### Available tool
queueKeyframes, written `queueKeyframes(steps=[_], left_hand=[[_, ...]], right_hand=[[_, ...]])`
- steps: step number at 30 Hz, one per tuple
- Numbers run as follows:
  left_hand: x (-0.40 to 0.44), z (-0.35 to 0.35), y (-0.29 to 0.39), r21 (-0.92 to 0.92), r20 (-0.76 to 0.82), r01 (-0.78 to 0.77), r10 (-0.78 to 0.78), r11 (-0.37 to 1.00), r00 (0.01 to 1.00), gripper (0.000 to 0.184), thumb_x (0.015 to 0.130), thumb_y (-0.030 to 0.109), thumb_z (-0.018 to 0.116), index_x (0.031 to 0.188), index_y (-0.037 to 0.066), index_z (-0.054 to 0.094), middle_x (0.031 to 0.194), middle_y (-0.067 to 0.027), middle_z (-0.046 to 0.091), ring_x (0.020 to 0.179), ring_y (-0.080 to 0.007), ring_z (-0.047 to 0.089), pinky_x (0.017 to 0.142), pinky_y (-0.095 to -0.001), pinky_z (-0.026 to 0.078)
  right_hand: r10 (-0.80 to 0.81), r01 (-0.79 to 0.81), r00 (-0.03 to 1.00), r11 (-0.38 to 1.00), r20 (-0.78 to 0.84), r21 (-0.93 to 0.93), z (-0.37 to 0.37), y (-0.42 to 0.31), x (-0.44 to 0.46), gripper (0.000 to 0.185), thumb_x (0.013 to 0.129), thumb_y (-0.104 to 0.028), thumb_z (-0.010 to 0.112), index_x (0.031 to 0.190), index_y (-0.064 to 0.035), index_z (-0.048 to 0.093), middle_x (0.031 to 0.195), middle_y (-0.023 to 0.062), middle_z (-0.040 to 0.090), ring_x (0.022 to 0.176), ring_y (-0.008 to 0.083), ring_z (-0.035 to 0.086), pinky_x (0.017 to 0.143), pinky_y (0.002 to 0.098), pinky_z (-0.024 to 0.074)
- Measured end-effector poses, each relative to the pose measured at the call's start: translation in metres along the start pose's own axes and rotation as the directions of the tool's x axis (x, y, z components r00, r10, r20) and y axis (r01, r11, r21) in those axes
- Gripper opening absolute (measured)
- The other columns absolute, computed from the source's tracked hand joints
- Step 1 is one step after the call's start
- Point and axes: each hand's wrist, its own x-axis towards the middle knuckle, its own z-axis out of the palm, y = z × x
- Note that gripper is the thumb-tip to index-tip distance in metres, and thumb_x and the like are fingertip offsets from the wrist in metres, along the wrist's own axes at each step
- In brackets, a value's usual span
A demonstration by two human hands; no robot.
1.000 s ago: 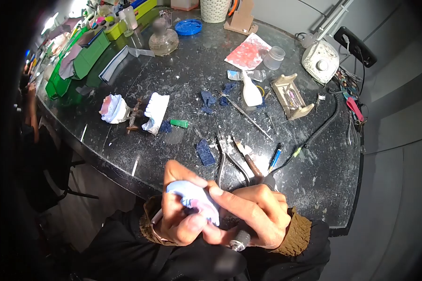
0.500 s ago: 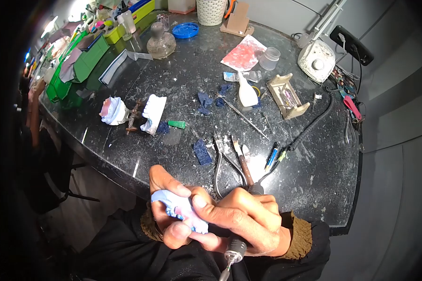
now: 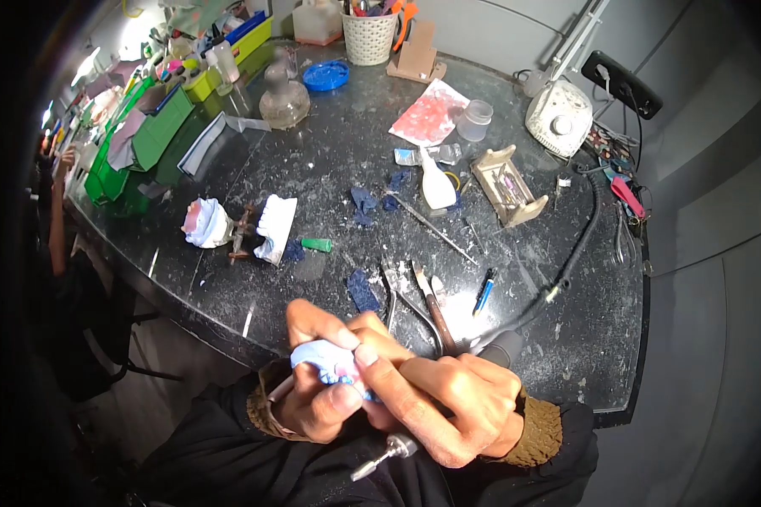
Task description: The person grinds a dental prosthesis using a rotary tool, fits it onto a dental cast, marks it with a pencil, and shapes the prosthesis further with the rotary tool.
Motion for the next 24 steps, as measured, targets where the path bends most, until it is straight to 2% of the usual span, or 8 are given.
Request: queueKeyframes(steps=[4, 6, 8, 10, 12, 14, 22, 24], left_hand=[[0.013, -0.018, 0.021, 0.127, 0.115, 0.227, -0.242, 0.966, 0.963, 0.042, 0.083, 0.017, 0.054, 0.117, -0.005, 0.042, 0.111, -0.0197, 0.058, 0.09, -0.0152, 0.059, 0.082, -0.0307, 0.046], [0.024, -0.027, 0.044, -0.04, 0.187, 0.619, -0.602, 0.785, 0.776, 0.056, 0.08, 0.032, 0.051, 0.12, -0.006, 0.046, 0.096, -0.0138, 0.062, 0.087, -0.0137, 0.058, 0.08, -0.0296, 0.045], [0.029, -0.029, 0.054, 0.09, 0.206, 0.721, -0.721, 0.688, 0.662, 0.055, 0.08, 0.033, 0.052, 0.118, -0.007, 0.048, 0.091, -0.0114, 0.06, 0.081, -0.0134, 0.055, 0.075, -0.0285, 0.044], [0.029, -0.018, 0.062, 0.138, 0.206, 0.755, -0.765, 0.64, 0.611, 0.057, 0.082, 0.037, 0.051, 0.116, -0.008, 0.049, 0.083, -0.0089, 0.056, 0.076, -0.0137, 0.052, 0.069, -0.0292, 0.043], [0.024, -0.016, 0.05, 0.214, 0.176, 0.526, -0.562, 0.823, 0.808, 0.049, 0.085, 0.038, 0.05, 0.103, -0.007, 0.05, 0.075, -0.0047, 0.048, 0.071, -0.0132, 0.046, 0.065, -0.03, 0.039], [0.02, -0.02, 0.032, 0.277, 0.206, 0.231, -0.293, 0.933, 0.934, 0.044, 0.085, 0.037, 0.051, 0.096, -0.005, 0.048, 0.075, -0.004, 0.045, 0.071, -0.0122, 0.044, 0.064, -0.0294, 0.037], [0.022, -0.007, 0.04, 0.04, 0.126, 0.756, -0.754, 0.653, 0.645, 0.057, 0.069, 0.034, 0.05, 0.111, -0.004, 0.043, 0.089, -0.0076, 0.05, 0.075, -0.0123, 0.049, 0.068, -0.0265, 0.04], [0.021, -0.003, 0.038, 0.07, 0.096, 0.64, -0.644, 0.765, 0.759, 0.049, 0.073, 0.029, 0.049, 0.109, -0.003, 0.045, 0.087, -0.0089, 0.051, 0.076, -0.0125, 0.049, 0.067, -0.028, 0.04]], right_hand=[[0.007, 0.002, 0.997, 0.993, 0.072, -0.12, -0.003, -0.004, -0.004, 0.048, 0.067, -0.017, 0.077, 0.111, -0.0024, 0.064, 0.08, 0.0036, 0.049, 0.048, 0.0092, 0.045, 0.042, 0.0235, 0.0347], [-0.075, 0.088, 0.995, 0.974, 0.071, -0.21, -0.002, -0.005, -0.003, 0.052, 0.063, -0.015, 0.078, 0.111, -0.0029, 0.064, 0.081, 0.0037, 0.05, 0.047, 0.0085, 0.043, 0.042, 0.023, 0.0325], [-0.113, 0.127, 0.991, 0.972, 0.078, -0.2, 0.001, -0.006, -0.003, 0.051, 0.057, -0.01, 0.075, 0.107, -0.0053, 0.067, 0.086, 0.0049, 0.053, 0.046, 0.0076, 0.044, 0.041, 0.0224, 0.0309], [-0.113, 0.128, 0.989, 0.977, 0.099, -0.169, 0.002, -0.008, -0.001, 0.049, 0.056, -0.008, 0.074, 0.105, -0.0063, 0.068, 0.09, 0.0061, 0.056, 0.048, 0.0072, 0.044, 0.041, 0.0219, 0.0313], [0.011, -0.029, 0.976, 0.997, 0.22, 0.078, -0.007, -0.005, 0.004, 0.042, 0.062, -0.003, 0.071, 0.104, -0.0054, 0.068, 0.097, 0.0101, 0.061, 0.057, 0.0114, 0.056, 0.049, 0.0233, 0.0439], [0.153, -0.154, 0.988, 0.966, 0.02, 0.207, 0.011, -0.002, 0.004, 0.032, 0.071, -0.014, 0.071, 0.101, -0.0027, 0.068, 0.092, 0.0097, 0.065, 0.06, 0.0126, 0.063, 0.048, 0.0233, 0.0484], [0.072, -0.073, 0.993, 0.997, 0.096, 0.003, -0.005, -0.003, 0.003, 0.032, 0.067, -0.012, 0.071, 0.096, 0.0011, 0.066, 0.092, 0.0106, 0.066, 0.065, 0.0144, 0.065, 0.05, 0.0226, 0.0496], [0.063, -0.064, 0.998, 0.997, 0.027, 0.048, -0.002, 0.001, -0.001, 0.034, 0.066, -0.011, 0.071, 0.097, 0.0014, 0.066, 0.092, 0.0106, 0.065, 0.065, 0.0148, 0.065, 0.05, 0.0247, 0.0506]])
